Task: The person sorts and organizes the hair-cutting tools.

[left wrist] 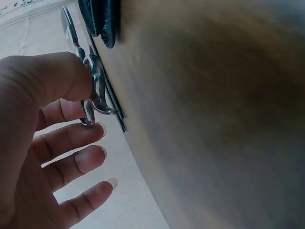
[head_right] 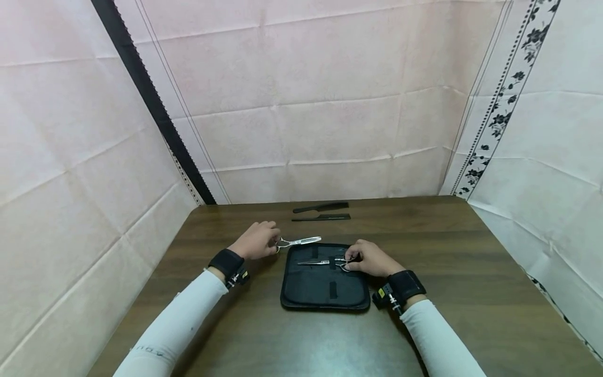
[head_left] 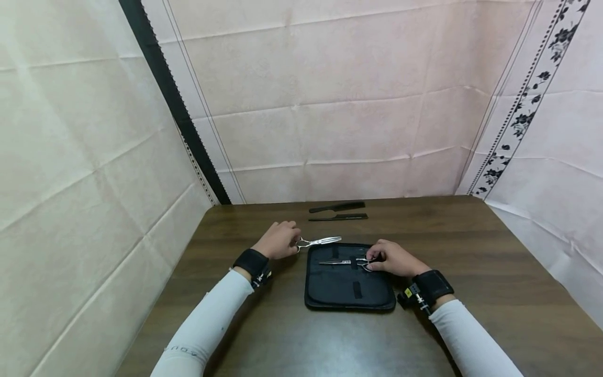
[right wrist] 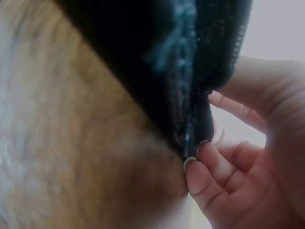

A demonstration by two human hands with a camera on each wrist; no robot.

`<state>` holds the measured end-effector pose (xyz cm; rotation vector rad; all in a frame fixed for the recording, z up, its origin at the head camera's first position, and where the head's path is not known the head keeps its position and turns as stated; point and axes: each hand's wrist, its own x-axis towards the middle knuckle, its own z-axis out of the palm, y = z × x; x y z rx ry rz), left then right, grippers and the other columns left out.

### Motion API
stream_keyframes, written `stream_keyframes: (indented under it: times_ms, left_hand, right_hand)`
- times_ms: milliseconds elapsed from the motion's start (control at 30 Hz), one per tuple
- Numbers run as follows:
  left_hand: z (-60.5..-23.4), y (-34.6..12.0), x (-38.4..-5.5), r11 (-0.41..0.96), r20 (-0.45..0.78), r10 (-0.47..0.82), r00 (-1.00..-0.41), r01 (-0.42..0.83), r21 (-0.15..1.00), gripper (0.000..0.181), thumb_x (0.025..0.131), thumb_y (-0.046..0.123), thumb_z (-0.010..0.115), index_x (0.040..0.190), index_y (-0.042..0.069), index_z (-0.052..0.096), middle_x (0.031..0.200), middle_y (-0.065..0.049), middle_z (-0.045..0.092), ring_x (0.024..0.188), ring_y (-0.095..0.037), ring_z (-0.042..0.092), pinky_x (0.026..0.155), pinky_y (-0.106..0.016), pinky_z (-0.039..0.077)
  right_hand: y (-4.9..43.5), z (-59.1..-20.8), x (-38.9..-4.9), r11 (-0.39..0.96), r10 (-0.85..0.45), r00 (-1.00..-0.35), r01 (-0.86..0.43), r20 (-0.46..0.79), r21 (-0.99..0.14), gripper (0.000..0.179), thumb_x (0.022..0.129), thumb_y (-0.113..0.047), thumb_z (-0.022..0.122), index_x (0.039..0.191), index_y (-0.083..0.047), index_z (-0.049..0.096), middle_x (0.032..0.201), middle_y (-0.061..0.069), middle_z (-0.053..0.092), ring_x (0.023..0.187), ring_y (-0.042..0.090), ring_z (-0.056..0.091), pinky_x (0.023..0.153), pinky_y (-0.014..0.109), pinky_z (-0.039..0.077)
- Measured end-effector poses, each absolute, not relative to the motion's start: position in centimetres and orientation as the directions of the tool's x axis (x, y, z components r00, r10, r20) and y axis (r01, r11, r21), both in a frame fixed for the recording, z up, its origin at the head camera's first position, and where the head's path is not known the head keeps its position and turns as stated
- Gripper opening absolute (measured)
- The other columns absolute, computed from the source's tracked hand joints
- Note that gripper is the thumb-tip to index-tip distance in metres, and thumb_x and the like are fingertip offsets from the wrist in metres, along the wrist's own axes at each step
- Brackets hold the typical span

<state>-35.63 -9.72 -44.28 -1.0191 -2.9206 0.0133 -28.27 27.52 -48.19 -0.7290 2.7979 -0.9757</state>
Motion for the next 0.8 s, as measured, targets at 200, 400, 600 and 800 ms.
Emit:
stream_keyframes:
  times_ms: [200,400,600,800]
  left_hand:
    - [-44.5,-10.9,-35.0,0.772,0.044,0.636,-0.771,0.636,-0.011,0.016,0.091,0.027,0.078,0.105,0.021,0.073,0.101,0.007,0.060,0.093,-0.014,0.053,0.093,-0.040,0.046]
    - [-44.5,-11.6,-34.4,0.770,0.039,0.637,-0.770,0.638,0.002,0.014,0.089,0.027,0.080,0.099,0.021,0.072,0.098,0.007,0.060,0.092,-0.014,0.054,0.092,-0.041,0.045]
    - [-44.7,-12.2,-34.2,0.771,0.014,0.637,-0.771,0.637,-0.014,0.014,0.088,0.026,0.079,0.100,0.022,0.074,0.098,0.009,0.063,0.092,-0.012,0.055,0.095,-0.042,0.044]
    - [-44.5,-12.4,-34.1,0.772,-0.001,0.635,-0.772,0.635,-0.022,0.013,0.088,0.024,0.079,0.100,0.022,0.075,0.097,0.009,0.067,0.091,-0.012,0.059,0.094,-0.043,0.044]
  right_hand:
    - [27.5,-48.1,-28.3,0.686,-0.463,-0.884,-0.406,0.068,-0.604,0.010,0.094,-0.027,0.078,0.100,-0.021,0.074,0.098,0.000,0.059,0.086,0.016,0.052,0.074,0.029,0.043]
    - [27.4,-48.0,-28.0,0.691,-0.459,-0.886,-0.405,0.069,-0.599,0.010,0.093,-0.026,0.079,0.100,-0.020,0.074,0.099,0.001,0.059,0.086,0.017,0.052,0.075,0.029,0.043]
    - [27.4,-48.0,-27.8,0.689,-0.461,-0.885,-0.399,0.059,-0.605,0.010,0.094,-0.027,0.078,0.100,-0.021,0.074,0.099,0.002,0.059,0.086,0.017,0.052,0.075,0.030,0.043]
    - [27.4,-47.9,-27.7,0.691,-0.460,-0.885,-0.402,0.063,-0.600,0.009,0.094,-0.027,0.078,0.100,-0.021,0.073,0.099,0.002,0.058,0.086,0.017,0.052,0.075,0.030,0.043]
